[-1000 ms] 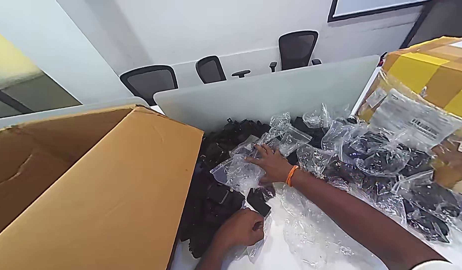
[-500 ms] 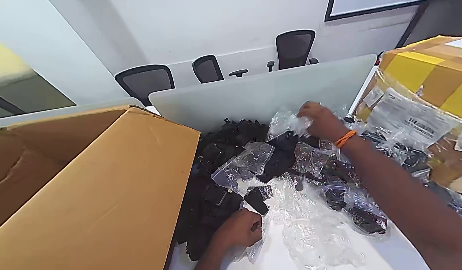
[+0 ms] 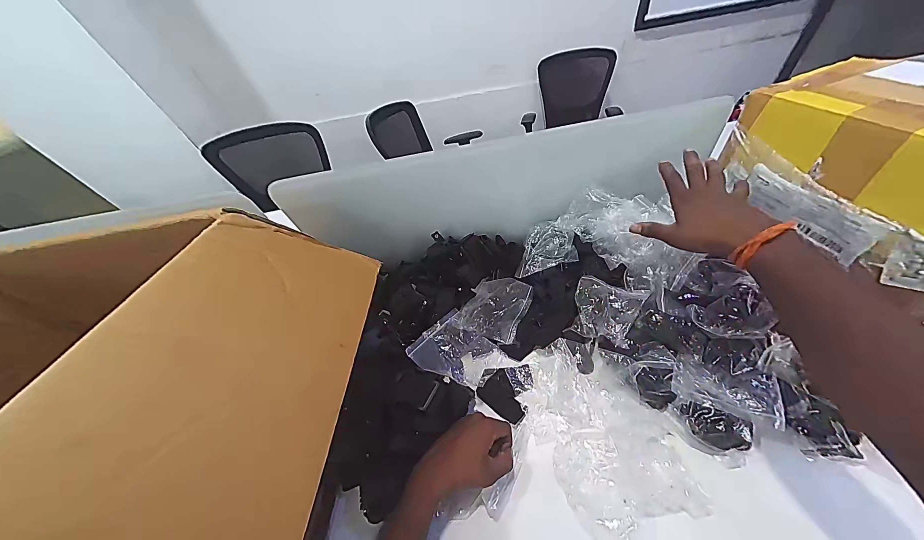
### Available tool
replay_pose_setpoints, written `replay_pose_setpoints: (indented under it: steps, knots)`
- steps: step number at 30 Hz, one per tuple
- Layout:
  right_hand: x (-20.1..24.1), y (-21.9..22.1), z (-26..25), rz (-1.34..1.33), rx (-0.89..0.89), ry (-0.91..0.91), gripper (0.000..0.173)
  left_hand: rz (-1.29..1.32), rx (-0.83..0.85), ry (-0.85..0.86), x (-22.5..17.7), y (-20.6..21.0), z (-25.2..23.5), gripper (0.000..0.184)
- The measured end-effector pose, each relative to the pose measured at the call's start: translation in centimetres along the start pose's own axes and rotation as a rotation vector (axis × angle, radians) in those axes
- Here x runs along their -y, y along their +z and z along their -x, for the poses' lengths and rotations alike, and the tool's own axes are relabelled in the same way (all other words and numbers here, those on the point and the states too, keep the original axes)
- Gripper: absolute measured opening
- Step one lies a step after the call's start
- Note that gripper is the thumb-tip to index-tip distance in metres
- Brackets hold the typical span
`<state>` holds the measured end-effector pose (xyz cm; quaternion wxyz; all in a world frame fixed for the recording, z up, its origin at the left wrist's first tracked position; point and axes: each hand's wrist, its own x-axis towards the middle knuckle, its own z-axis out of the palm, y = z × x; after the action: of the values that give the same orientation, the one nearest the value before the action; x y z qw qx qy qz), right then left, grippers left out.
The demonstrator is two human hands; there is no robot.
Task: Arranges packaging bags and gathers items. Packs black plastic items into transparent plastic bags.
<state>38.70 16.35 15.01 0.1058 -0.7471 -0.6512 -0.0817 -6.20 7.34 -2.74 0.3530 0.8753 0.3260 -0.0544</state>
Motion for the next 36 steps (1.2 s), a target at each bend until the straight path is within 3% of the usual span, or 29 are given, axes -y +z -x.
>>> replay_pose_setpoints:
  steps: [2,4,7,9,11,14,16,20,23,27,31,33,35,36]
  knots:
    - [3.7,-1.3,4.2,0.017,-0.008,-0.199,0.116,0.002,0.006,-0.002,0.0,-0.1,0.0,0.023]
    - [7.5,-0.9,9.3,-0.043,0.12,-0.465,0.111,0.009,-0.005,0.014,0.1,-0.1,0.0,0.024]
    - [11.1,1.8,15.7,-0.057,0.608,-0.723,0.123,0.01,-0.015,0.02,0.1,0.1,0.1,0.023]
    - [11.8,5.4,17.9,0.031,0.78,-0.806,0.137,0.0,-0.014,0.018,0.0,0.1,0.0,0.023]
    - [11.6,8.8,18.8,0.085,0.818,-0.836,0.145,-0.008,-0.017,0.016,0.0,0.1,0.0,0.024]
    - [11.4,11.9,19.1,0.031,0.838,-0.864,0.14,-0.006,-0.011,0.022,0.1,0.1,0.1,0.023]
    - [11.3,12.8,19.5,-0.074,0.782,-0.911,0.121,-0.002,-0.01,0.035,0.2,0.0,0.0,0.024]
    - [10.4,15.2,22.0,-0.295,0.417,-0.98,0.054,-0.005,-0.008,0.039,0.4,0.2,-0.1,0.024]
    - [10.5,15.8,22.9,-0.407,0.312,-0.998,0.017,-0.007,-0.004,0.033,0.3,0.1,-0.1,0.024]
    - [11.2,11.5,19.9,-0.347,0.363,-1.003,0.016,0.011,0.008,0.004,0.1,0.0,-0.1,0.024]
    - [10.3,2.7,12.2,-0.374,-0.374,-0.757,0.016,0.015,-0.003,0.007,0.2,0.2,-0.1,0.024]
    - [8.4,-0.1,6.9,-0.33,-0.606,-0.604,0.023,0.006,-0.003,0.006,0.2,0.1,0.0,0.024]
    - [5.9,-0.6,1.6,-0.227,-0.567,-0.439,0.031,-0.001,-0.009,0.018,0.2,0.2,-0.1,0.024]
    - [4.8,-0.1,-0.6,-0.162,-0.408,-0.345,0.036,0.001,-0.013,0.027,0.2,0.3,0.0,0.023]
